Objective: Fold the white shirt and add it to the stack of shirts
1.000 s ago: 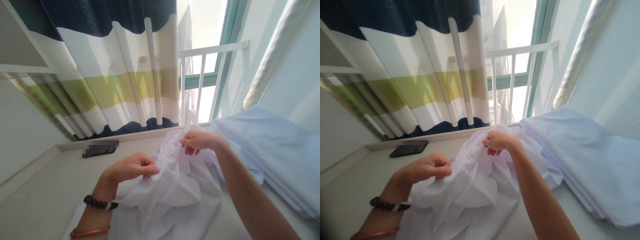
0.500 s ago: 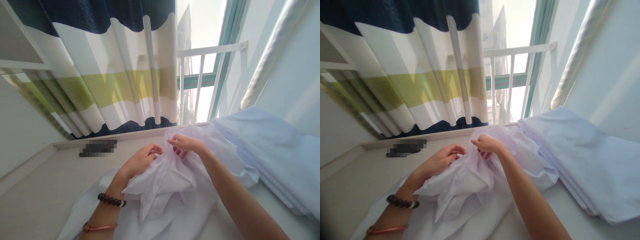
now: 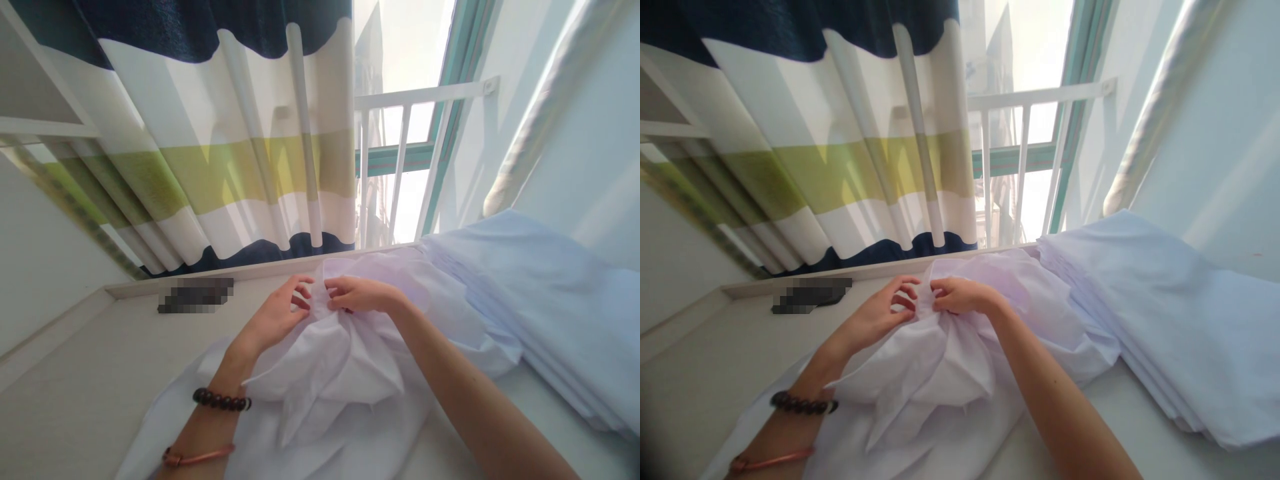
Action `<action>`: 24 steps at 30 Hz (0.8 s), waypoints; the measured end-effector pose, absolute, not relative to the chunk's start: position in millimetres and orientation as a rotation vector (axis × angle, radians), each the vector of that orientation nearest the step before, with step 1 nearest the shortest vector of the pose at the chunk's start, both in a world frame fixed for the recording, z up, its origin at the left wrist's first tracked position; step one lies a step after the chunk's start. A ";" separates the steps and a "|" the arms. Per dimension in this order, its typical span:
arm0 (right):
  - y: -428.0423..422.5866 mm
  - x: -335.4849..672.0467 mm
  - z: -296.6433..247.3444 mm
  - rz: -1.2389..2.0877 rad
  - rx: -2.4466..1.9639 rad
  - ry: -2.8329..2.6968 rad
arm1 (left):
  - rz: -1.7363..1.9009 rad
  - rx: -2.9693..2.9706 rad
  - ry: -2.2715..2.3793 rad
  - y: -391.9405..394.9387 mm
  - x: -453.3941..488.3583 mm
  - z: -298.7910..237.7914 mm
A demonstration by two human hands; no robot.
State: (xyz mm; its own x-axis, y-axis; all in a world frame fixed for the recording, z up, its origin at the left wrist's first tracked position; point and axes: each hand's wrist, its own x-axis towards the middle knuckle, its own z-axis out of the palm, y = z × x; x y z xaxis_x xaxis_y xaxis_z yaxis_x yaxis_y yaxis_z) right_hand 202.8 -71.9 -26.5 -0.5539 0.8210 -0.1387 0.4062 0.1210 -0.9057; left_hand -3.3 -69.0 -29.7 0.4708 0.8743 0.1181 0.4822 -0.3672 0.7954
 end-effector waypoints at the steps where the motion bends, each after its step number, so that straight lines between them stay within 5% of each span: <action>1: -74.1 201.9 -24.2 1.564 -1.058 -2.004 | 0.741 2.016 1.134 -68.3 -5.0 -29.2; 5: -82.5 198.3 -15.8 1.973 -0.712 -2.027 | 0.762 2.116 1.096 -71.1 -8.3 -25.4; 13: -90.2 217.4 0.3 1.718 -0.768 -2.049 | 0.969 2.429 1.161 -72.4 -12.8 -12.1; 18: -88.8 223.1 5.6 1.129 -1.298 -2.304 | 1.424 2.364 1.312 -75.6 -22.0 3.7; 21: -78.6 219.7 -4.1 0.652 -1.576 -2.157 | 1.376 2.316 1.449 -83.5 -21.3 9.9; 24: -74.2 224.0 -7.1 0.570 -1.608 -2.061 | 1.306 2.314 1.552 -90.7 -19.5 15.1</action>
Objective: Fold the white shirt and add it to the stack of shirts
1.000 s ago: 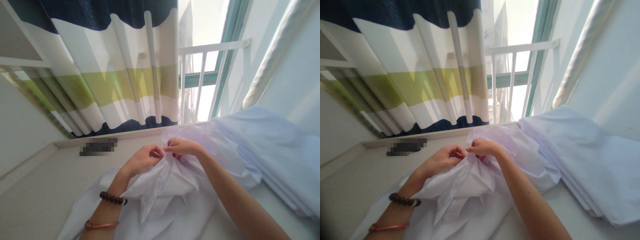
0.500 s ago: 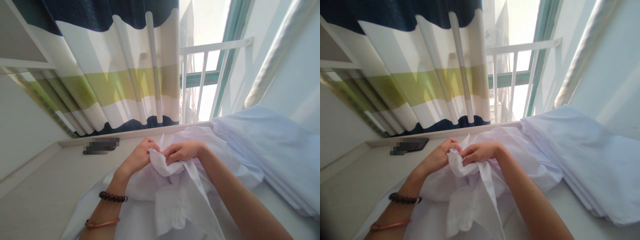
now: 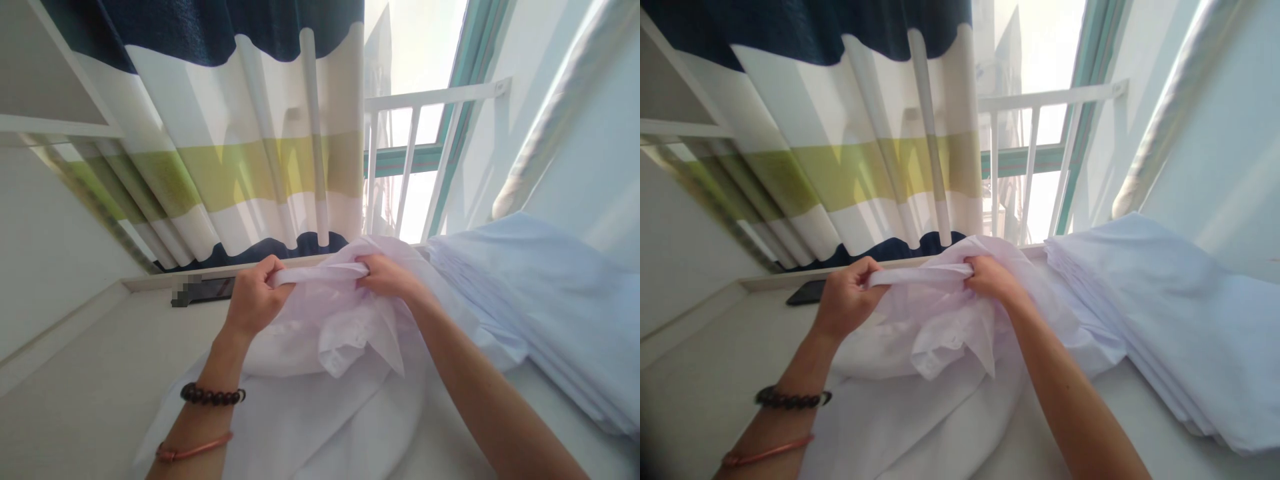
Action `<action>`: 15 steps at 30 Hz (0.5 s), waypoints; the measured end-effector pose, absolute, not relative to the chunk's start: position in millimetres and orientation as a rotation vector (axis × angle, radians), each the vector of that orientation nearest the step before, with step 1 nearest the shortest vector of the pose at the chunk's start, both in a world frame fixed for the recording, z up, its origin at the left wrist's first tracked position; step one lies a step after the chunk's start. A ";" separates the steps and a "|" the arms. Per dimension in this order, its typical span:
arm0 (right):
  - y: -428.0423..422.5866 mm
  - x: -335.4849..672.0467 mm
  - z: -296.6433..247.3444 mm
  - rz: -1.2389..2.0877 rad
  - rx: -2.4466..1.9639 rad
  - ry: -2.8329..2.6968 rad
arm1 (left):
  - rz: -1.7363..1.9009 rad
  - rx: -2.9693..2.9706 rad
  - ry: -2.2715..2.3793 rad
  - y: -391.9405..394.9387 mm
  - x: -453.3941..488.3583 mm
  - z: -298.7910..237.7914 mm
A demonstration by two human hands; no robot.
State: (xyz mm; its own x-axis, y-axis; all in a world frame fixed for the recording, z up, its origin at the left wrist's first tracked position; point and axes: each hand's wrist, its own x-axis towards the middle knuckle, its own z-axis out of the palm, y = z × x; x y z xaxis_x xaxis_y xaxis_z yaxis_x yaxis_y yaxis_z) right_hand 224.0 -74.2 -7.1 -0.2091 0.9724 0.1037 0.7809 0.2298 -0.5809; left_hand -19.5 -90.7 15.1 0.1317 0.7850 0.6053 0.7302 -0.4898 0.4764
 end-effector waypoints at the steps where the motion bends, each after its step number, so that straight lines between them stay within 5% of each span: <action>1: -75.8 227.4 -4.6 0.606 -1.583 -2.066 | 1.329 2.298 1.569 -92.2 -20.3 17.1; 6: -93.1 249.6 17.5 0.884 -1.217 -2.069 | 1.390 2.089 1.406 -93.5 -43.5 28.9; 12: -79.6 274.8 7.0 0.050 -1.899 -1.513 | 1.329 2.179 1.494 -94.4 -68.5 35.2; 15: -72.4 280.8 1.2 -0.048 -1.886 -1.425 | 1.429 2.376 1.699 -97.1 -64.4 38.6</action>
